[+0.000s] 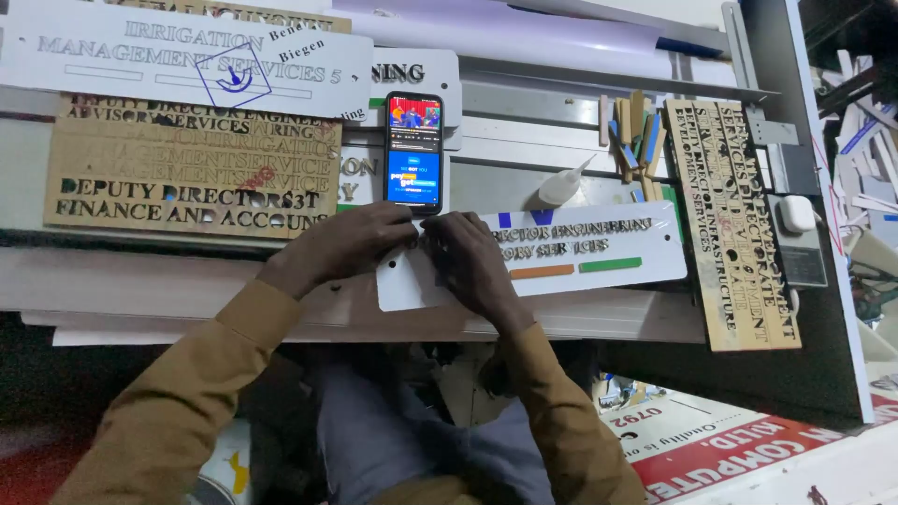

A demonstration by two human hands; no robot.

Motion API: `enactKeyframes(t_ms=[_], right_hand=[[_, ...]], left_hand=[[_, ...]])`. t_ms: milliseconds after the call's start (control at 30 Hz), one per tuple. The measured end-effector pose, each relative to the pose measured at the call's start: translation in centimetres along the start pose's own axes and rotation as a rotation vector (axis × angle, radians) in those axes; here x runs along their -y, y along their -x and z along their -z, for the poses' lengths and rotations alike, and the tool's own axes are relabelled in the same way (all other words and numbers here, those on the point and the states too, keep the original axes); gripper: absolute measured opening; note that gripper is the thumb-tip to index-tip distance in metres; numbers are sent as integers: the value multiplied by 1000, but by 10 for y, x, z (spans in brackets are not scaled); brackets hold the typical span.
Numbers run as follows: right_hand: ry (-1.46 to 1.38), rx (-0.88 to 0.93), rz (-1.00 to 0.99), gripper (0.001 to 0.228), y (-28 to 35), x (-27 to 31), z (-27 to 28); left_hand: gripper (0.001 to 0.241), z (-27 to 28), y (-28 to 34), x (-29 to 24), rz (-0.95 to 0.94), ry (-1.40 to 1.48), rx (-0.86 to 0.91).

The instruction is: Applying small cut-out letters to a sign board using a glue bottle for assembly while referring to a smartphone for layout.

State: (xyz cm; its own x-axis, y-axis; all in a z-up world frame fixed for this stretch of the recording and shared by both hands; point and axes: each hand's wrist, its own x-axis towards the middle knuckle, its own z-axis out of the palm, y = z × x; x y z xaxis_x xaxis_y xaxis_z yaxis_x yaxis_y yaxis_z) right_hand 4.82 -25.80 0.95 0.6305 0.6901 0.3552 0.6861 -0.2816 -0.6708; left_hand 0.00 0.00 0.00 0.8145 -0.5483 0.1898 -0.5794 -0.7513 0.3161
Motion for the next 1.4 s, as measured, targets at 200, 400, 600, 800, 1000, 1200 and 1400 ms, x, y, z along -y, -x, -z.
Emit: enactKeyframes(t_ms=[200,400,600,800,1000,1200,1400], right_hand=[[11,10,-7,30,-2,5,3],[5,3,-1,27,-1,4,1],[15,-16,4,25,-1,-1,-5],[168,-17,0,24,0,-7,-16],[339,-87,-40,7,1,4,-36],[452,-140,-133,4,4,11,-52],[458,-207,-102,8,10,11,-56]], left_hand=[[21,3,-6,6,-85,-59,5],[21,-10,3,5,-72,-133,4],[12,0,14,-19,53,-2,-96],[13,-17,31,-50,262,133,-466],[4,-29,22,-67,324,167,-673],[6,-35,17,-75,348,196,-781],[6,-45,17,-68,337,218,-817]])
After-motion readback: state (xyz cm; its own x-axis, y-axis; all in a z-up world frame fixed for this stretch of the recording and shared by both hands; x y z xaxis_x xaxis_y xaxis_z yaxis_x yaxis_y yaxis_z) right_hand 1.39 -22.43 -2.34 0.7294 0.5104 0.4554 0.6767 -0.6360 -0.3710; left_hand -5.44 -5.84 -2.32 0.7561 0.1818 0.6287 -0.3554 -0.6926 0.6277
